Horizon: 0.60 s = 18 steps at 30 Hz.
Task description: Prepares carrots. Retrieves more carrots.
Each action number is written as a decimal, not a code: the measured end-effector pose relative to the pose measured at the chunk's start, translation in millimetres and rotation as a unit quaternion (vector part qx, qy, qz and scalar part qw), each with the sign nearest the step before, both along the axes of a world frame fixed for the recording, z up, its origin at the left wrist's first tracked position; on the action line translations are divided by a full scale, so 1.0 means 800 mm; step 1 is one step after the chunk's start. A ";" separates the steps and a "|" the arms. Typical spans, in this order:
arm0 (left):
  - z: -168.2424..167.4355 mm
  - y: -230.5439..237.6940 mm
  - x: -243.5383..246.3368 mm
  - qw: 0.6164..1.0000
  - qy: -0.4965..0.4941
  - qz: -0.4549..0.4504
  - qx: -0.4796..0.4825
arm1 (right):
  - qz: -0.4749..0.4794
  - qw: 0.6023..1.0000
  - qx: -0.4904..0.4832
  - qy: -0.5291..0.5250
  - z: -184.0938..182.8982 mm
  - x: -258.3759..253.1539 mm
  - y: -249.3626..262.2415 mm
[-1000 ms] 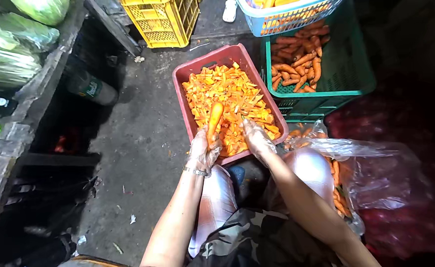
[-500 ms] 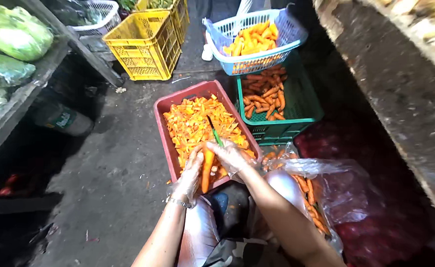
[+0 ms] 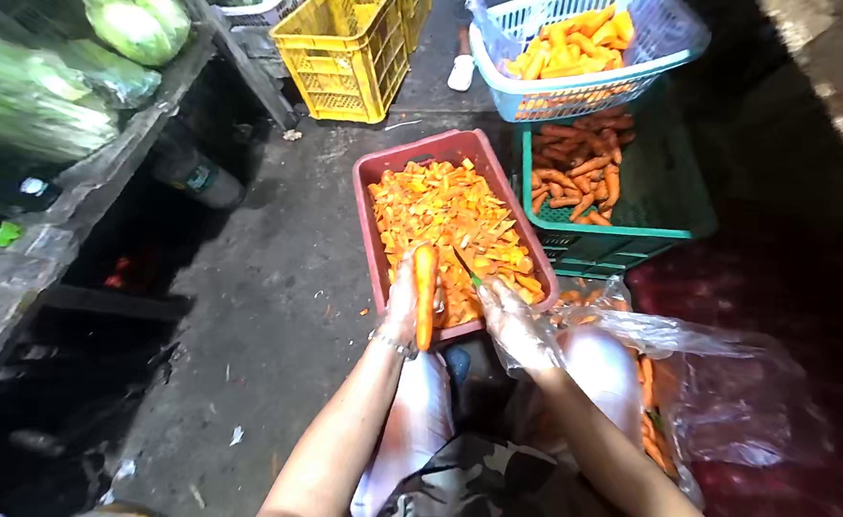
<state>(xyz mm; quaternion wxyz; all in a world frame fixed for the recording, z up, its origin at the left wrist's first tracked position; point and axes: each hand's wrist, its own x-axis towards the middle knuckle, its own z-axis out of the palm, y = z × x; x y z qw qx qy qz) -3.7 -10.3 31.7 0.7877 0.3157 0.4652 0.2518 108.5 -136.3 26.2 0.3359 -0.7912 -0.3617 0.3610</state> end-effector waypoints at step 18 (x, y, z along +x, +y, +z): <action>-0.016 0.006 -0.010 0.995 0.084 -0.021 -0.058 | 0.102 0.983 -0.092 -0.123 -0.010 -0.023 0.036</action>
